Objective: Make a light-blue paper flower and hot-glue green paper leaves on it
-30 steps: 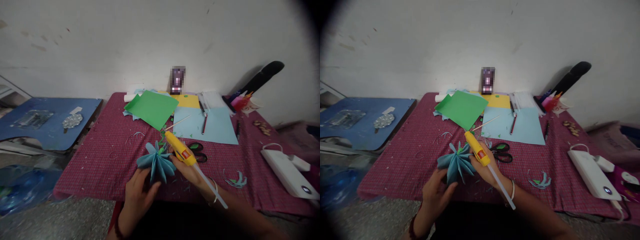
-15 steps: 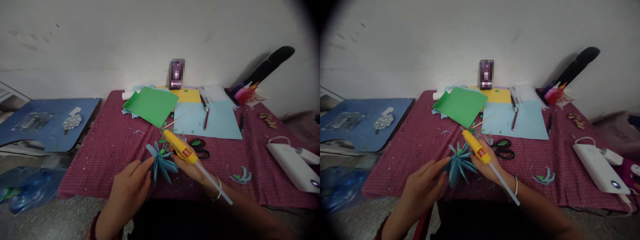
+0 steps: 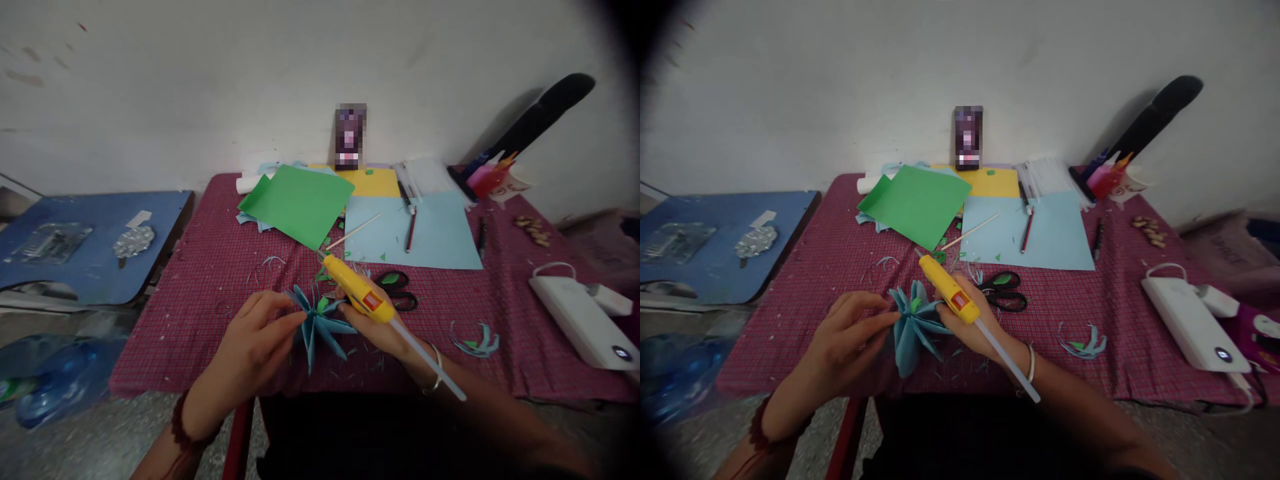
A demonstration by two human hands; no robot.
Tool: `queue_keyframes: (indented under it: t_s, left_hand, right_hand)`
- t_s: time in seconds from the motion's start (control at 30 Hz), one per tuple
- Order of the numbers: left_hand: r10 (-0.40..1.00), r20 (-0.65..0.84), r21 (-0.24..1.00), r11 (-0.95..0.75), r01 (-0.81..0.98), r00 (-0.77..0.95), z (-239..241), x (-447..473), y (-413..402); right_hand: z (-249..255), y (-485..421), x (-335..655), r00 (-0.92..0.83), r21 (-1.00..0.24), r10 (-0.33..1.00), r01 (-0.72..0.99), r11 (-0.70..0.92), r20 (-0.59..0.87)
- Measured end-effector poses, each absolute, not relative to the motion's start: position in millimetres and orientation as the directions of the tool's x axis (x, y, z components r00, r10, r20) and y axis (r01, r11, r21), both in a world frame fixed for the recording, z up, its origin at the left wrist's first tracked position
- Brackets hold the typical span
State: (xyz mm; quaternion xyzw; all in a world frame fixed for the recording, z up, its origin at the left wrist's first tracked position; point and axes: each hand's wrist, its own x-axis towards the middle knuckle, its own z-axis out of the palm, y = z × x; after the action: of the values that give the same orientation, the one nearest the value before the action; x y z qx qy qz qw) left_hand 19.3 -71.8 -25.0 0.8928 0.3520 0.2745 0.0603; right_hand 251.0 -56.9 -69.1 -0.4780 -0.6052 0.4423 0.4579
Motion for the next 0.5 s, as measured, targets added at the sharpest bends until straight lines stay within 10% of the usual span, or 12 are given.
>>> queue_keyframes:
  t_s: [0.5]
  left_hand:
    - [0.692,0.512,0.342,-0.707,0.619,0.508,-36.1,23.5,-79.3]
  right_hand:
    - [-72.3,-58.4,253.0,-0.135,-0.972,0.980,0.169,0.166,0.144]
